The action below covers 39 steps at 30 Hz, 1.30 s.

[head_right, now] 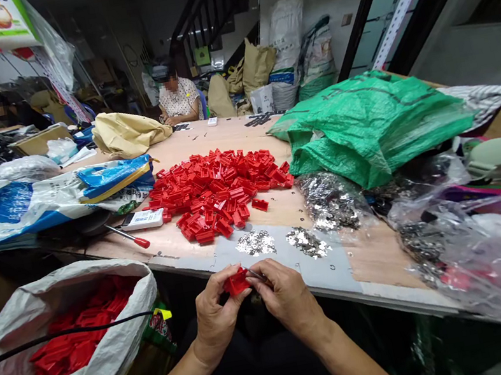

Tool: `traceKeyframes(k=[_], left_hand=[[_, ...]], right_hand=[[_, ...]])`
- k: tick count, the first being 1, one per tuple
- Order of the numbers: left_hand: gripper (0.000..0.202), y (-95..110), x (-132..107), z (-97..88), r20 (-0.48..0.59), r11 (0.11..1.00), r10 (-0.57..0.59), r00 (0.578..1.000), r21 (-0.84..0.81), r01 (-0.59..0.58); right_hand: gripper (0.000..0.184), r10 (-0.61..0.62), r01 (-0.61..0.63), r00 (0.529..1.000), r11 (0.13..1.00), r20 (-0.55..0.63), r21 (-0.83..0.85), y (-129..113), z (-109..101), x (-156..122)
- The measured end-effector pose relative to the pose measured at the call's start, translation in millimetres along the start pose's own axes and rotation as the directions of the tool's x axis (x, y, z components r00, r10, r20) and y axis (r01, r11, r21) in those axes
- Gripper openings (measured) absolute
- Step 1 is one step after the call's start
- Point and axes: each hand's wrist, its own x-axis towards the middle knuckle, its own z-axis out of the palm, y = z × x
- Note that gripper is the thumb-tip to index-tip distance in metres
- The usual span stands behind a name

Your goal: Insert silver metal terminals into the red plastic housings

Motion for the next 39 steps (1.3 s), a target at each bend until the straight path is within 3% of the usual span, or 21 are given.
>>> traceKeyframes(k=[8,15,23,27,32,39], left_hand=[[0.034,0,-1,0.6,0.008,0.999,0.038,0.999,-0.011,-0.038],[0.033,4,-1,3.4,0.040,0.994,-0.034,0.999,-0.106,0.038],[0.034,-1,-1,0.8,-0.003,0.999,0.029,1.000,0.016,-0.029],[0.033,-3,-2,0.8,0.007,0.996,0.056,0.998,0.065,-0.057],[0.033,-4,-4,2.1,0.023,0.988,0.122,0.992,0.092,-0.124],[0.033,-14,-4,4.4,0.020,0.953,0.258,0.966,0.157,-0.258]], right_hand=[[0.015,-0.017,0.016,0.998,1.000,0.065,0.004,-2,-8,0],[0.014,0.009,-0.010,0.991,1.000,0.131,0.003,-2,-12,0],[0.021,0.088,-0.102,0.993,0.976,0.079,0.192,2,-14,0],[0.025,0.164,-0.170,0.984,0.981,0.068,0.096,2,-16,-3],[0.022,0.133,-0.135,0.990,0.990,0.056,0.039,1,-9,-5],[0.021,0.264,-0.267,0.964,0.955,0.044,0.132,-1,6,-3]])
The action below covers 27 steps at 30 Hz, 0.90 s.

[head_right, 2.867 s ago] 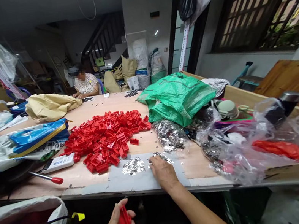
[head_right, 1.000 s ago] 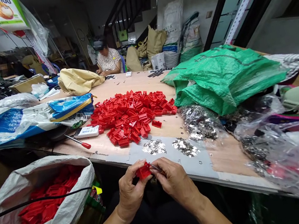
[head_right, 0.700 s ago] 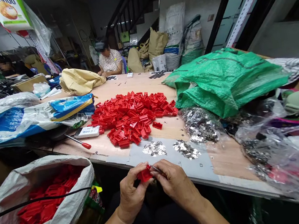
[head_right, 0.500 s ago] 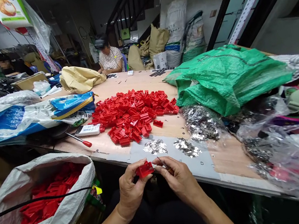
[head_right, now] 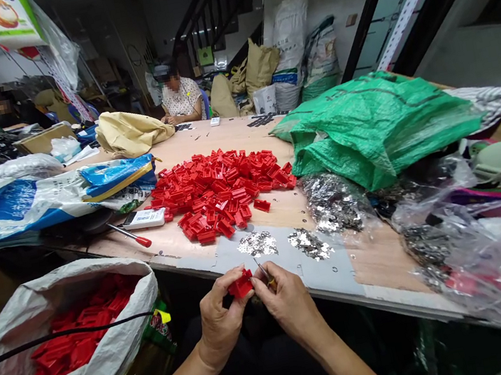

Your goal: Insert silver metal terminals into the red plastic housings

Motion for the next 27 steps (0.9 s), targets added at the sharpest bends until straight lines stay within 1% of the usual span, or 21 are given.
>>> traceKeyframes(k=[2,4,8,10,14,17,19,21,24,27], left_hand=[[0.035,-3,0,0.1,0.012,0.996,0.076,0.997,0.053,-0.077],[0.036,-4,1,-0.6,0.018,0.989,0.111,0.994,0.100,-0.112],[0.036,-3,2,-2.1,-0.001,0.990,0.033,0.999,0.135,-0.032],[0.035,-2,2,-2.1,0.006,0.992,0.003,1.000,0.130,-0.004],[0.035,-1,0,-1.3,0.042,0.993,0.009,0.999,0.114,-0.014],[0.033,-2,-2,-2.2,0.061,0.995,0.016,0.998,0.097,-0.022],[0.033,-3,-3,-3.2,0.070,0.996,0.006,0.998,0.089,-0.012],[0.033,-4,-3,-4.1,0.074,0.996,-0.019,0.997,0.084,0.013],[0.033,-5,-3,-4.3,0.074,0.996,-0.054,0.996,0.076,0.049],[0.033,-4,-3,-3.4,0.072,0.996,-0.060,0.996,0.073,0.055]], right_hand=[[0.021,0.038,-0.038,0.999,0.997,-0.005,0.061,-1,2,1],[0.020,0.059,-0.057,0.998,0.994,-0.017,0.092,-2,2,0],[0.019,0.071,-0.068,0.996,0.996,-0.054,0.063,-2,0,-1],[0.019,0.068,-0.066,0.997,0.997,-0.048,0.032,-1,-1,-2],[0.019,0.052,-0.052,0.999,0.999,0.003,-0.003,-2,-2,-2],[0.020,0.037,-0.035,0.996,0.999,0.076,-0.030,-1,-5,1],[0.022,0.033,-0.033,0.991,0.999,0.133,-0.008,2,-8,3],[0.023,0.028,-0.038,0.986,0.998,0.166,0.058,8,-12,5],[0.026,0.025,-0.047,0.987,0.990,0.159,0.131,15,-17,8],[0.028,0.030,-0.054,0.985,0.988,0.167,0.141,19,-17,10]])
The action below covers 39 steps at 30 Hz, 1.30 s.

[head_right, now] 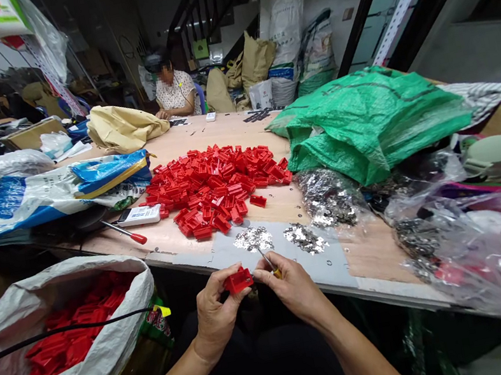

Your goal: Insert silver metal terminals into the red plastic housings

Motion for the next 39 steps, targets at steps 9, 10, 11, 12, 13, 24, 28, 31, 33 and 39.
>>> traceKeyframes(k=[9,10,11,12,13,24,28,31,33,39], left_hand=[[0.035,4,-8,4.6,0.052,1.000,0.006,0.999,-0.007,-0.006],[0.035,4,-9,5.2,0.062,1.000,0.017,0.998,-0.003,-0.017],[0.035,4,-11,5.8,0.074,1.000,0.020,0.997,-0.002,-0.020],[0.035,3,-13,6.2,0.086,1.000,0.016,0.996,-0.004,-0.016],[0.036,3,-15,6.4,0.096,1.000,0.005,0.995,-0.006,-0.004],[0.032,-1,-21,-0.9,0.174,0.999,-0.036,0.984,-0.033,0.042],[0.031,1,-23,-3.8,0.209,0.995,-0.049,0.977,-0.073,0.066],[0.031,3,-24,-5.0,0.235,0.989,-0.061,0.970,-0.116,0.090],[0.030,4,-24,-5.4,0.251,0.984,-0.072,0.965,-0.141,0.110],[0.029,3,-22,-2.7,0.285,0.907,-0.175,0.942,-0.325,0.267]], right_hand=[[0.028,0.046,-0.066,0.994,0.976,0.101,0.206,9,12,-1],[0.029,0.054,-0.075,0.993,0.974,0.105,0.214,11,13,-2],[0.029,0.063,-0.085,0.992,0.972,0.107,0.220,13,14,-4],[0.029,0.072,-0.096,0.991,0.969,0.110,0.228,15,15,-6],[0.030,0.083,-0.107,0.990,0.966,0.111,0.236,17,15,-8],[0.034,0.187,-0.285,0.943,0.882,0.276,0.376,14,18,-20],[0.038,0.150,-0.327,0.916,0.816,0.372,0.477,14,18,-22],[0.038,0.124,-0.338,0.907,0.783,0.402,0.522,17,19,-26],[0.037,0.121,-0.345,0.908,0.760,0.402,0.550,18,19,-28],[0.044,0.127,-0.388,0.902,0.659,0.412,0.644,21,21,-32]])
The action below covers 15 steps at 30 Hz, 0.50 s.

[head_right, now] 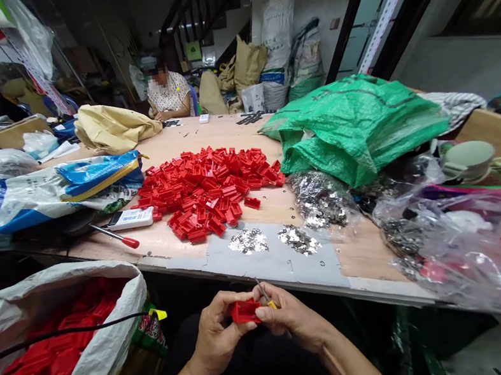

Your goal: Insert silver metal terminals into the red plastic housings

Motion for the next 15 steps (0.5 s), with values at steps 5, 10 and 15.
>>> traceKeyframes(k=[5,10,15], left_hand=[[0.028,-2,6,4.1,-0.033,0.924,-0.113,0.993,-0.372,0.092],[0.031,-3,17,2.5,-0.139,0.903,-0.157,0.978,-0.422,0.084],[0.036,-12,19,4.9,-0.323,0.925,-0.177,0.930,-0.377,0.045]], right_hand=[[0.054,-0.019,0.019,1.000,0.998,-0.004,0.062,6,5,7],[0.047,-0.100,0.090,0.993,0.984,-0.060,-0.153,-7,-3,22],[0.028,-0.415,0.101,0.872,0.670,-0.259,-0.735,-32,-32,38]])
